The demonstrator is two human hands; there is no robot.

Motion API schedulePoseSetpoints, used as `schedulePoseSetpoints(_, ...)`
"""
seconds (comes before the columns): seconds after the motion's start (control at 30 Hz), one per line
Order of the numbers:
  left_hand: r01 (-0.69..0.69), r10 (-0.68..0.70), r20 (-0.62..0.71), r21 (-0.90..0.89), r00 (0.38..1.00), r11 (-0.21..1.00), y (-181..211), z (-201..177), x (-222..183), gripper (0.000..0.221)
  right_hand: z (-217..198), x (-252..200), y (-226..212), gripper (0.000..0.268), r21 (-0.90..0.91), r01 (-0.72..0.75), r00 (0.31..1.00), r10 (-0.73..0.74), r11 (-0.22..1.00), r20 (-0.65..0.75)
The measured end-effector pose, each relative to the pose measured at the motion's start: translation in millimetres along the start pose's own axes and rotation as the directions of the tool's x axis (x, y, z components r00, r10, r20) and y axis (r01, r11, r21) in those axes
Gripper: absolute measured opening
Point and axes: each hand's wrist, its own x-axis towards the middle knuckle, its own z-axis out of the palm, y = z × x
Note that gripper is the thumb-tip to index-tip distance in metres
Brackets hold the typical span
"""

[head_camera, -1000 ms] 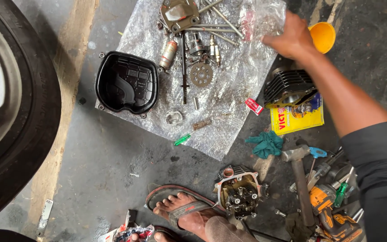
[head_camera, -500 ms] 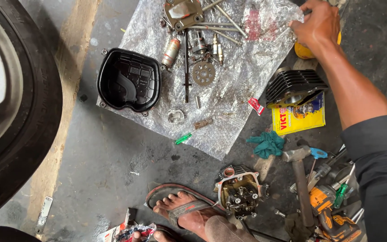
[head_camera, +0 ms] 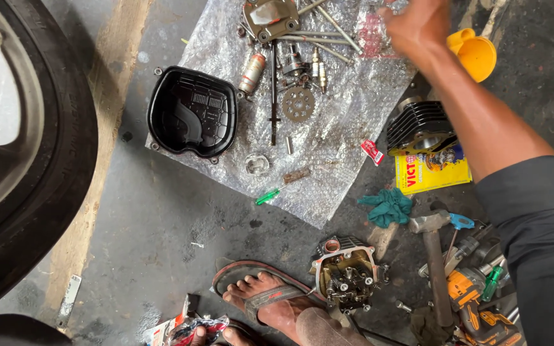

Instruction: The person sits on the workshop floor and unwraps a new piston from its box and foil packaging. They fit piston rings around the piston by hand, then place the piston near the cylinder and other engine parts laid out on a foil sheet, before standing and reaching toward the motorcycle.

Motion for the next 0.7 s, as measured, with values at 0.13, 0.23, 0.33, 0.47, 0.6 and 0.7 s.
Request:
schedulePoseSetpoints(0.13,0.001,-0.002,-0.007,-0.008,1.000,1.000,35.2,31.5,25.4,0.052,38.7,-6.9,-23.3,0.023,0.243,0.202,0.966,-0.234,0.949,0.111)
schedulePoseSetpoints(0.23,-0.239,0.243,-0.017,0.132,0.970,0.962,69.9,51.5,9.4,0.055,60.6,-43.5,-80.9,0.026,0.436,0.457,0.832,-0.546,0.775,0.099)
schedulePoseSetpoints(0.33,-0.187,0.195,-0.122,0.075,0.973,0.980,101.7,84.9,-17.6,0.049,68.0,-85.7,-144.3,0.043,0.465,-0.011,0.754,-0.298,0.885,0.585)
schedulePoseSetpoints(0.47,-0.129,0.093,-0.333,-0.086,0.938,0.988,117.8,113.7,-32.3,0.039,88.8,-105.4,-182.5,0.061,0.341,0.078,0.761,-0.277,0.937,0.587)
schedulePoseSetpoints(0.6,-0.167,0.090,-0.423,-0.150,0.902,0.974,137.0,136.2,-41.6,0.035,118.2,-110.1,-189.7,0.054,0.391,-0.130,0.826,-0.118,0.911,0.551)
schedulePoseSetpoints(0.7,-0.218,0.120,-0.441,-0.179,0.889,0.959,146.8,148.2,-44.5,0.033,136.4,-102.9,-171.6,0.050,0.507,-0.266,0.791,-0.115,0.820,0.601)
